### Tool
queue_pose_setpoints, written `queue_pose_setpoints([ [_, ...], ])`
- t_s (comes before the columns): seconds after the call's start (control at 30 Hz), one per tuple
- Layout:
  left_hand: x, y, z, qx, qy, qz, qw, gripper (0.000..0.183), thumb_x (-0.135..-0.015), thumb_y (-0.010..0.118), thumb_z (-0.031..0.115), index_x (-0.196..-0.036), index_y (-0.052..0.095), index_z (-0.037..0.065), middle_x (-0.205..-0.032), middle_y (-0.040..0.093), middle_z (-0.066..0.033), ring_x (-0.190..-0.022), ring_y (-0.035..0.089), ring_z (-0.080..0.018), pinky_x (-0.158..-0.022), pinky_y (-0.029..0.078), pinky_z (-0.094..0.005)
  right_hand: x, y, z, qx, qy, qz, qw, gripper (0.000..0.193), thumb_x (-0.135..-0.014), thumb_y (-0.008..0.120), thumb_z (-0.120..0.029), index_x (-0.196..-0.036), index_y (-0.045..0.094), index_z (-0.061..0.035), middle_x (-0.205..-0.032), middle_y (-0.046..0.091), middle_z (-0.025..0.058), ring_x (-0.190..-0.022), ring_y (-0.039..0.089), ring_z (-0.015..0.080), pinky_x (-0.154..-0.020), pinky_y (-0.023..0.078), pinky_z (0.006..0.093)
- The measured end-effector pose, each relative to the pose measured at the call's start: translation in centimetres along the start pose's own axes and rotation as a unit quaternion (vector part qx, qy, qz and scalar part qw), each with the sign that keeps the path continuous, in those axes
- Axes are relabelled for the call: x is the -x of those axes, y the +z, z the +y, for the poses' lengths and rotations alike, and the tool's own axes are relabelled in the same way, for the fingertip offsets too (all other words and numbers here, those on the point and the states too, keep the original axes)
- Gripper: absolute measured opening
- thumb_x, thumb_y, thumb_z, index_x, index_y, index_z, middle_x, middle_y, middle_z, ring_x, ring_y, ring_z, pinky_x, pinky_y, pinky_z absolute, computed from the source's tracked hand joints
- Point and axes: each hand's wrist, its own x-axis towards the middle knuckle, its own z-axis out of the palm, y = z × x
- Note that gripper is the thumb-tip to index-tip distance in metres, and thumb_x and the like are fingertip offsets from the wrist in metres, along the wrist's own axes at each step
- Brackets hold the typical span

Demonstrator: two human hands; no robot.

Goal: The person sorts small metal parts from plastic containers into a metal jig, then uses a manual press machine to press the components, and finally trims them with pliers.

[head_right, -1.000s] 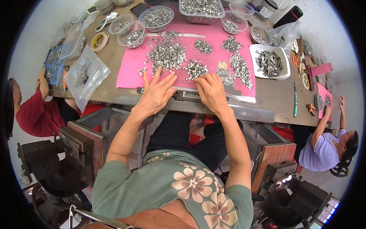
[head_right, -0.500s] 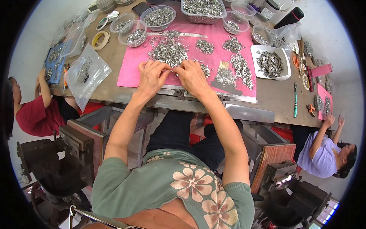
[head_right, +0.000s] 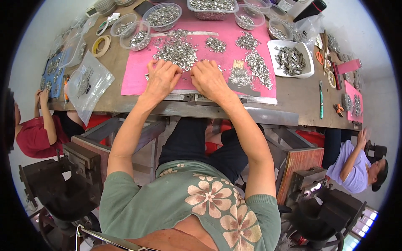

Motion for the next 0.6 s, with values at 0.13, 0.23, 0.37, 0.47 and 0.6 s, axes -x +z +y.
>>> queue_pose_setpoints([
  [0.13,0.3,-0.2,-0.1,-0.001,-0.003,-0.008,1.000,0.011,-0.085,0.075,0.014,-0.090,0.065,0.012,-0.088,0.059,-0.0008,-0.094,0.057,-0.0218,-0.099,0.034,-0.0510,3.5,-3.8,0.1,-0.120,0.094,0.006,0.988,0.010,-0.082,0.070,-0.003,-0.089,0.063,-0.0032,-0.085,0.060,0.0103,-0.083,0.058,0.0278,-0.078,0.044,0.0382],
  [0.23,0.3,-0.2,0.1,0.004,-0.010,-0.013,1.000,0.010,-0.086,0.074,0.012,-0.091,0.065,0.012,-0.089,0.059,-0.0010,-0.094,0.057,-0.0220,-0.101,0.032,-0.0507,6.8,-5.4,-0.3,-0.185,0.172,-0.010,0.968,0.012,-0.081,0.070,0.001,-0.089,0.062,-0.0008,-0.091,0.064,0.0107,-0.088,0.062,0.0289,-0.081,0.048,0.0385],
  [0.37,0.4,-0.3,0.2,0.026,-0.022,-0.026,0.999,0.009,-0.087,0.073,0.012,-0.091,0.065,0.011,-0.090,0.059,-0.0006,-0.093,0.057,-0.0216,-0.102,0.031,-0.0498,8.0,-5.2,-1.5,-0.144,0.136,0.012,0.980,0.015,-0.079,0.072,0.001,-0.090,0.062,-0.0022,-0.093,0.063,0.0102,-0.087,0.060,0.0308,-0.079,0.047,0.0393],
  [0.47,0.8,-0.7,0.5,0.050,-0.041,-0.038,0.997,0.008,-0.088,0.072,0.012,-0.092,0.066,0.011,-0.090,0.060,-0.0003,-0.092,0.056,-0.0212,-0.101,0.031,-0.0487,8.3,-4.8,-1.9,-0.111,0.131,0.010,0.985,0.016,-0.079,0.073,0.001,-0.090,0.063,-0.0028,-0.094,0.063,0.0098,-0.085,0.059,0.0308,-0.078,0.046,0.0393],
  [0.6,1.3,-0.9,0.5,0.062,-0.054,-0.029,0.996,0.007,-0.088,0.073,0.013,-0.091,0.067,0.012,-0.088,0.060,-0.0001,-0.090,0.056,-0.0204,-0.100,0.031,-0.0479,8.2,-5.1,-2.0,-0.077,0.108,0.004,0.991,0.015,-0.080,0.073,0.001,-0.091,0.064,-0.0034,-0.092,0.063,0.0093,-0.084,0.058,0.0298,-0.077,0.045,0.0395],
])
